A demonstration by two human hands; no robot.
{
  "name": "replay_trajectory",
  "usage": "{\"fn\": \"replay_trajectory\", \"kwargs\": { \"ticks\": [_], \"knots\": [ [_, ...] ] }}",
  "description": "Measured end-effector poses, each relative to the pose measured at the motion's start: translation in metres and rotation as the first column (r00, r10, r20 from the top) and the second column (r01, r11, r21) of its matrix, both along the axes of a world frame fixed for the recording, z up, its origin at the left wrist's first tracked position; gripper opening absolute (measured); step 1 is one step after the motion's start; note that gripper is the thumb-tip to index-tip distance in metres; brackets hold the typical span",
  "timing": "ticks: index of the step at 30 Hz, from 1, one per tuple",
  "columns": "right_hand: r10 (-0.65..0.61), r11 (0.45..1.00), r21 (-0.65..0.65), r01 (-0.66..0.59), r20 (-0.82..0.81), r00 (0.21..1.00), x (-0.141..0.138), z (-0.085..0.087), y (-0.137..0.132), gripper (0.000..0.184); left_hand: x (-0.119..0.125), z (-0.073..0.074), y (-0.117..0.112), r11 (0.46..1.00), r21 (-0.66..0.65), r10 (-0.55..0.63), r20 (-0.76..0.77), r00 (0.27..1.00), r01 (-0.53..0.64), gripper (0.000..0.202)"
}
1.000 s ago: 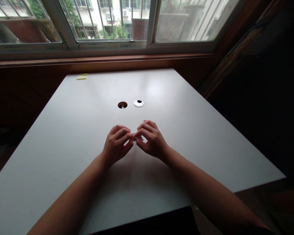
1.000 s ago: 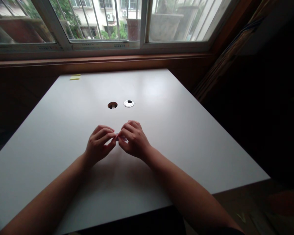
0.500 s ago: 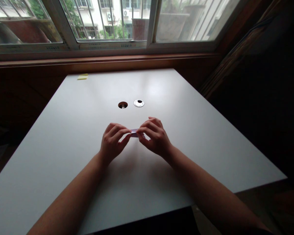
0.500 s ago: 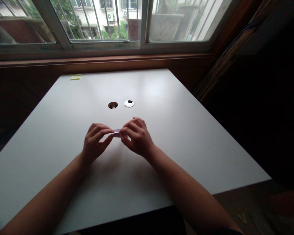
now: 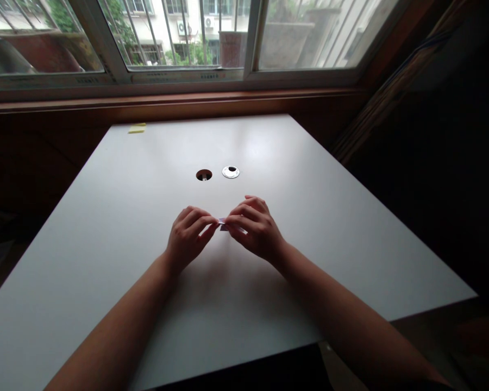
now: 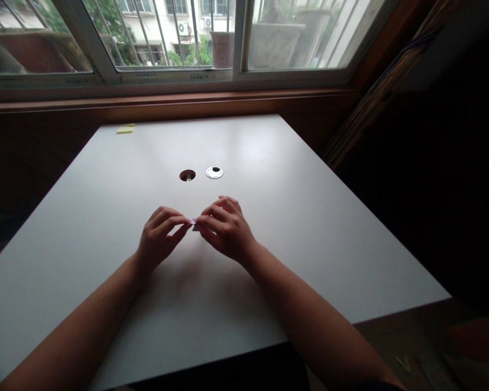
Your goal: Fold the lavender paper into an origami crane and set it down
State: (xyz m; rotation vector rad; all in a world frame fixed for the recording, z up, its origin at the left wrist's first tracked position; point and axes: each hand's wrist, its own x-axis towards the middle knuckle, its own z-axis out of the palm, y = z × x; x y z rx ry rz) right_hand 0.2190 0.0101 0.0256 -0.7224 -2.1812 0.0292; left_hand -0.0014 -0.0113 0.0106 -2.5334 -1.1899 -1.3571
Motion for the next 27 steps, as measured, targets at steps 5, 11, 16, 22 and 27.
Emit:
{"fn": "replay_trajectory", "kwargs": {
  "ticks": [5,11,16,22,27],
  "knots": [
    [-0.031,0.999,-0.010,0.031,-0.020,0.999,0.0004,0.0004,-0.0003,0.009,0.0002,-0.0002,0.0014,0.998,-0.059,0.001,0.063,0.998,0.003,0.013],
    [-0.054,0.998,-0.045,0.053,-0.025,0.998,0.0010,0.0011,-0.0009,0.006,-0.0025,-0.0031,0.0038,0.995,-0.098,0.004,0.076,0.997,0.004,0.005],
    [-0.004,0.999,-0.043,0.004,0.006,1.000,0.0012,-0.0001,0.0011,0.005,-0.0022,-0.0024,0.0028,0.996,-0.087,0.011,0.083,0.996,-0.003,0.002],
    [0.025,0.999,-0.040,-0.023,0.046,0.999,0.0005,-0.0031,0.0023,0.008,0.0001,0.0007,0.0009,0.996,-0.059,-0.060,0.049,0.997,0.063,0.012],
    [0.022,0.999,-0.047,-0.020,0.054,0.998,-0.0008,-0.0021,0.0026,0.007,0.0009,0.0016,-0.0004,0.998,-0.041,-0.057,-0.005,0.998,0.057,0.011]
  ]
}}
